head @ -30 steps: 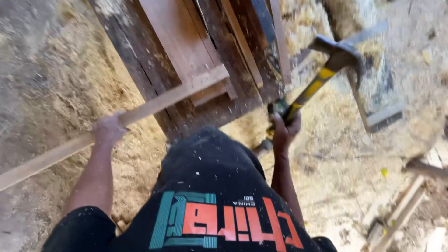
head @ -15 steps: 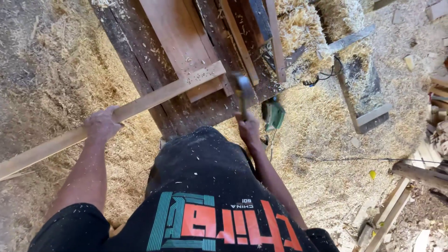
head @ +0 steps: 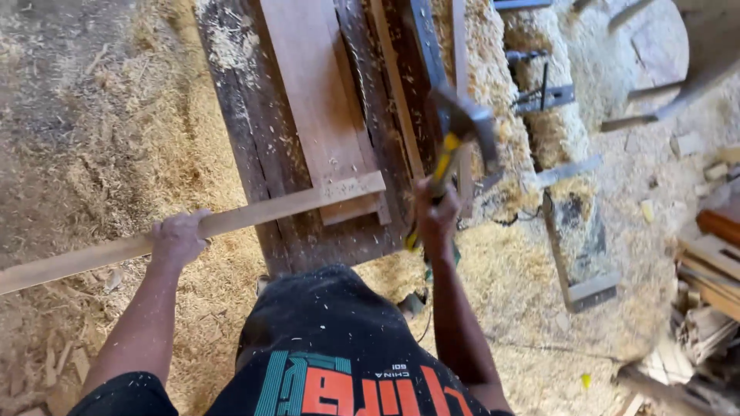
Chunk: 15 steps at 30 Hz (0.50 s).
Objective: The person positions a long thin wooden strip against a wooden frame on a workbench, holds it aligned, and uses a hammer to drive nails into the strip. They reposition the strip and the frame between nails and at one point use a hand saw on the wood before resuming hammering.
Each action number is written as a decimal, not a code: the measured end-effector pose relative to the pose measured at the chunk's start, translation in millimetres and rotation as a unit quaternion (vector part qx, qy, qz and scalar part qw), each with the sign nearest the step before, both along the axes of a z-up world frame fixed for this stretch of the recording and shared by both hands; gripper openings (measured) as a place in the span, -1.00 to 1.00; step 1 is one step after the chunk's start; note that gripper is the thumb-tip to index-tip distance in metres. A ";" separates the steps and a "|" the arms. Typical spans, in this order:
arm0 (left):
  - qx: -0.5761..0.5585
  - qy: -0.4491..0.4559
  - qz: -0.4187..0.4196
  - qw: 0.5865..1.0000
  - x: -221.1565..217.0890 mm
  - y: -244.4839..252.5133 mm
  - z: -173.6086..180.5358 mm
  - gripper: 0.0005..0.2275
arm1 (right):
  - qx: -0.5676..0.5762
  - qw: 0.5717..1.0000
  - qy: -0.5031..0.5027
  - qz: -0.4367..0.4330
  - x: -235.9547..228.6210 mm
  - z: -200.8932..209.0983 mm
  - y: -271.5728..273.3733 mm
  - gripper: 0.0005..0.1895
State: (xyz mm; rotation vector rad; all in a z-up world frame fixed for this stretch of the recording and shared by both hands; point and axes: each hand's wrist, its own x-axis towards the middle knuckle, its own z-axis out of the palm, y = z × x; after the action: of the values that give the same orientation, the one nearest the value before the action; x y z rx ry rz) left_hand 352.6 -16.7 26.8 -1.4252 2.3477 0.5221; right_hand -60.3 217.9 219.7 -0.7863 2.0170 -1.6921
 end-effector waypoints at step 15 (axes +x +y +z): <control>0.004 -0.002 0.028 1.000 -8.3 2.6 -4.8 -0.37 | -0.032 0.994 0.009 0.106 -148.7 -60.6 -238.3 -0.52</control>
State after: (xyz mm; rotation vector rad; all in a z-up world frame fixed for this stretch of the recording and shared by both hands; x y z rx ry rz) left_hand 344.3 -14.1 22.0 -1.4922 2.3060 0.5421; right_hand -209.0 -20.4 159.1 -1.0016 1.8252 -1.6405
